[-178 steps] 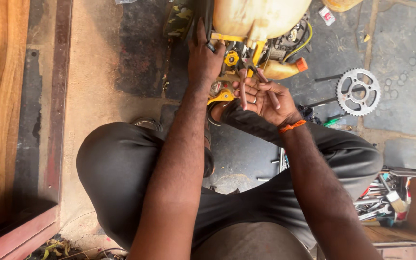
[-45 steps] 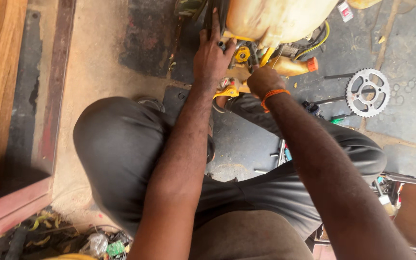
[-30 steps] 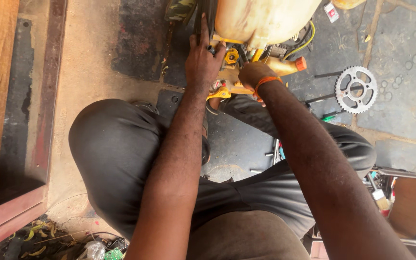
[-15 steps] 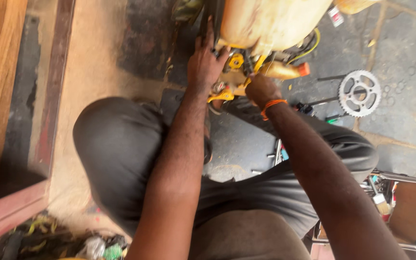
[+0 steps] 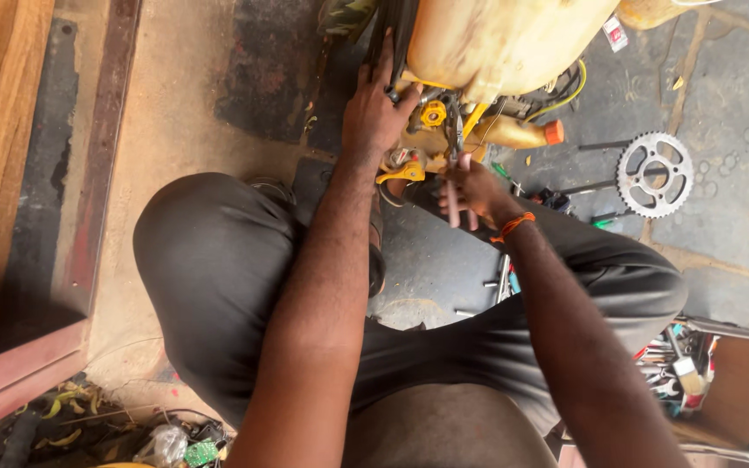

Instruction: The person sits on the floor and works on a small yellow engine attached to a plastic tank. They use a screwdriver to loosen a bolt, then a wrench to remove it, and finally a socket wrench to adjust another part of the engine.

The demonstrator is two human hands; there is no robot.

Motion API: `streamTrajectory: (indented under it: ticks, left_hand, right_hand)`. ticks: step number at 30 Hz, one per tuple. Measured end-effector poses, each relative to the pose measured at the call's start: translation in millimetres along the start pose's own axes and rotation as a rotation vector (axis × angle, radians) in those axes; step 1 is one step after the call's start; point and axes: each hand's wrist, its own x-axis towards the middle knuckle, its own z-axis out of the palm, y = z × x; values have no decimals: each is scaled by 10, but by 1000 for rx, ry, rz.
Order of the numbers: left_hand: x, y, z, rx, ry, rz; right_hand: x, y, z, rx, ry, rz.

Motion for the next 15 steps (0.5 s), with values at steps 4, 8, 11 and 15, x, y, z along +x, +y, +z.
streamTrajectory:
  ticks: [4, 8, 11, 15]
  left_hand:
    - [10, -74, 28, -17, -43, -17]
    - [28, -121, 52, -4, -42, -7]
    - [45, -137, 69, -12, -66, -58]
    - [82, -139, 70, 29, -74, -53]
  right_hand:
    - [-14, 82, 102, 639, -406, -153]
    - [-131, 143, 184, 815, -541, -247]
    - [-315, 195, 189, 626, -494, -254]
    - [-502, 451, 194, 275, -427, -150]
